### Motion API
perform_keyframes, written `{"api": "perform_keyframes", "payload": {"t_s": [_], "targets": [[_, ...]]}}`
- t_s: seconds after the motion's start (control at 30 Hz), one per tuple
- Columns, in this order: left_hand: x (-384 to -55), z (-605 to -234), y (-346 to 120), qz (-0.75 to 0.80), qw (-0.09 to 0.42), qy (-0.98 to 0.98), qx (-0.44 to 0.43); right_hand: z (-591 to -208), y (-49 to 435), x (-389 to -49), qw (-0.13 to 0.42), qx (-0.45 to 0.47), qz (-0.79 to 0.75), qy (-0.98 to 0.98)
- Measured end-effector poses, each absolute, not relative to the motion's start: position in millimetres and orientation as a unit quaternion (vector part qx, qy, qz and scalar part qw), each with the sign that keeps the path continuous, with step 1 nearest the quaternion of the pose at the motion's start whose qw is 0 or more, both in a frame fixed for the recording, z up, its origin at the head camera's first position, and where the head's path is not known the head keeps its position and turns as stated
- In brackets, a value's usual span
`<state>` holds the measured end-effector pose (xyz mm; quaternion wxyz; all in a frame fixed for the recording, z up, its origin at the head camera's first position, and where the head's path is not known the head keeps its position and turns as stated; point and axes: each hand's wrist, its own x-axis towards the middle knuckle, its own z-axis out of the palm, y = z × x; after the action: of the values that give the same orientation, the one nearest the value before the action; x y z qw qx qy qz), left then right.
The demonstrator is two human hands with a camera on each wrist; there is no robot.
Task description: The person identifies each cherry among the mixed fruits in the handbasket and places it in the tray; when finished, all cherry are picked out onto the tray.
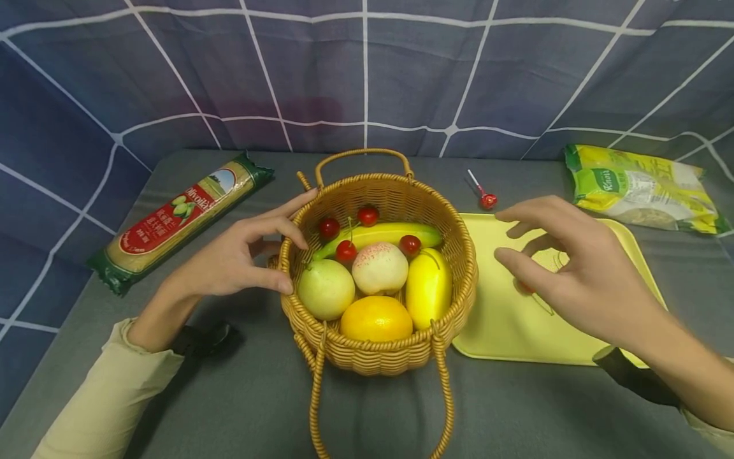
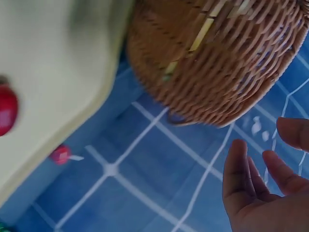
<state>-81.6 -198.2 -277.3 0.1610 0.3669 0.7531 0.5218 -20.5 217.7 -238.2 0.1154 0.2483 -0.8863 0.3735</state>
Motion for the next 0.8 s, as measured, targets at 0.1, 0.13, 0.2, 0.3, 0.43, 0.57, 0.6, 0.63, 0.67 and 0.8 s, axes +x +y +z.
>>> {"api": "perform_keyframes", "payload": {"t_s": [0.1,0.13,0.2,0.3,0.43,0.57,0.6,0.63,0.67,0.8], "targets": [[-81.3,-276.5,-198.2,0.521,0.162,0.754,0.366,-236.1,204.6,-28.7,0.118,0.297,0.377,-0.869],[-81.3,-276.3,-198.1,0.522,0.162,0.754,0.365,-233.3,198.2,-30.2,0.115,0.307,0.376,-0.867],[-81.4,-276.4,-198.2,0.521,0.163,0.754,0.365,-225.3,182.6,-31.3,0.099,0.326,0.377,-0.861],[-81.5,-277.1,-198.5,0.522,0.161,0.754,0.364,-217.7,159.9,-33.6,0.073,0.345,0.377,-0.857],[-81.8,-278.3,-198.5,0.525,0.158,0.752,0.365,-222.2,140.5,-46.1,0.026,0.358,0.35,-0.865],[-82.2,-279.0,-198.1,0.525,0.159,0.75,0.37,-224.8,127.0,-59.2,-0.044,0.354,0.305,-0.883],[-82.3,-279.1,-198.0,0.525,0.159,0.749,0.371,-224.8,124.4,-61.5,-0.061,0.353,0.298,-0.885],[-82.5,-279.2,-197.9,0.524,0.16,0.749,0.372,-224.6,122.2,-63.7,-0.078,0.352,0.292,-0.886],[-82.6,-279.2,-197.8,0.523,0.16,0.75,0.373,-224.2,120.2,-65.6,-0.094,0.351,0.289,-0.886],[-83.0,-278.9,-197.5,0.52,0.164,0.751,0.373,-222.4,114.5,-71.7,-0.149,0.348,0.268,-0.886]]}}
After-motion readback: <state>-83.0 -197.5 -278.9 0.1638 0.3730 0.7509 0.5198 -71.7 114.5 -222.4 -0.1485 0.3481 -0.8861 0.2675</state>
